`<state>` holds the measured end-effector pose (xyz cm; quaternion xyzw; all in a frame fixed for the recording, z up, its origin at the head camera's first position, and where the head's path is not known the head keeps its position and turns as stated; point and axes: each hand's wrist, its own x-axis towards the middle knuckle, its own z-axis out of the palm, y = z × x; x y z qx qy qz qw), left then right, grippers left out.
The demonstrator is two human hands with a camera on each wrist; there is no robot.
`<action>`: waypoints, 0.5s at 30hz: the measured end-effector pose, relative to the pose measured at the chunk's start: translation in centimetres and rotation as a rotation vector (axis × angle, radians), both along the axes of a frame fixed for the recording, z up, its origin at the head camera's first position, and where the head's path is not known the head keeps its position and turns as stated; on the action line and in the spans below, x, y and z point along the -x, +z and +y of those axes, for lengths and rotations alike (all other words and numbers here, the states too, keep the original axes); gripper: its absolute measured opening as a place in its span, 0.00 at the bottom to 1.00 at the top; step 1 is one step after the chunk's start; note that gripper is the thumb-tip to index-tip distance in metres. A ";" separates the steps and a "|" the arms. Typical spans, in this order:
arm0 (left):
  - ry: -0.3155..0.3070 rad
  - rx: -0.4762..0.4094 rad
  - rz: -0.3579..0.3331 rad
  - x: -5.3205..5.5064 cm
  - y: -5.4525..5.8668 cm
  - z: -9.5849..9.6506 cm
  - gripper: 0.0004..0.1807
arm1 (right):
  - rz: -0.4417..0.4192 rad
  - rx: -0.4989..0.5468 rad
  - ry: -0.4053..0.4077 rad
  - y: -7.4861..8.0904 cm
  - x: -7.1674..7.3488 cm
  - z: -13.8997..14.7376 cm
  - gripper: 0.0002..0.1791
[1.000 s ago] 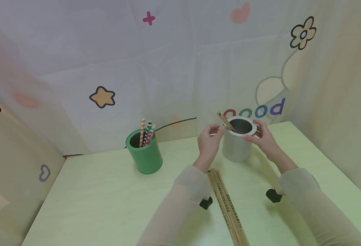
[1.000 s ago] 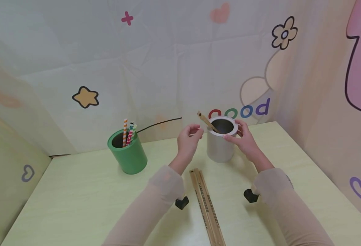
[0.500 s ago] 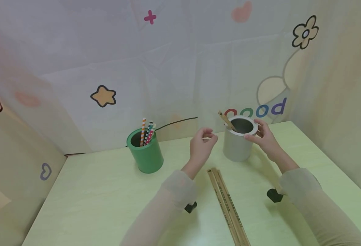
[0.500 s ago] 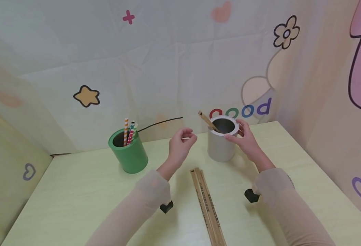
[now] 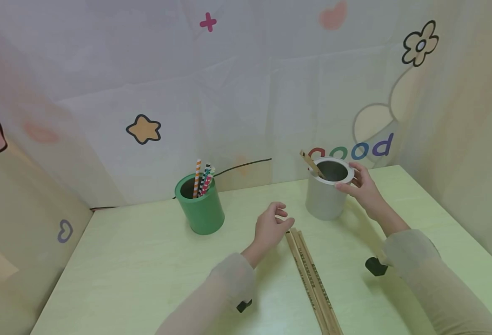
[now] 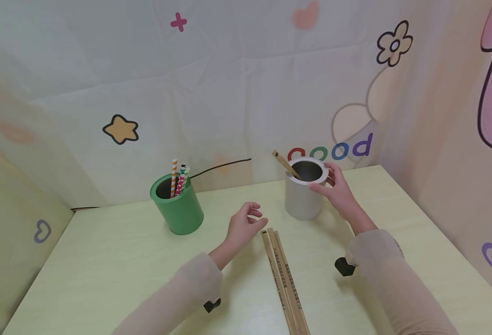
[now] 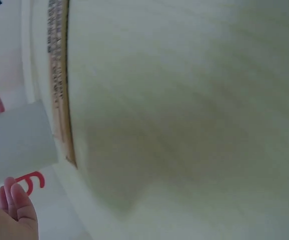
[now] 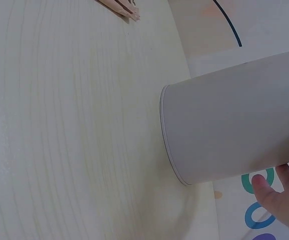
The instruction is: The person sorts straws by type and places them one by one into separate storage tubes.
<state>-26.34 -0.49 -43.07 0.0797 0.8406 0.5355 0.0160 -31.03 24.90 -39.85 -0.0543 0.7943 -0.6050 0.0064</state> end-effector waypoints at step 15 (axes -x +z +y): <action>-0.059 0.181 -0.016 -1.7 -3.0 0.1 0.23 | -0.004 0.004 -0.004 0.1 0.0 -0.1 0.45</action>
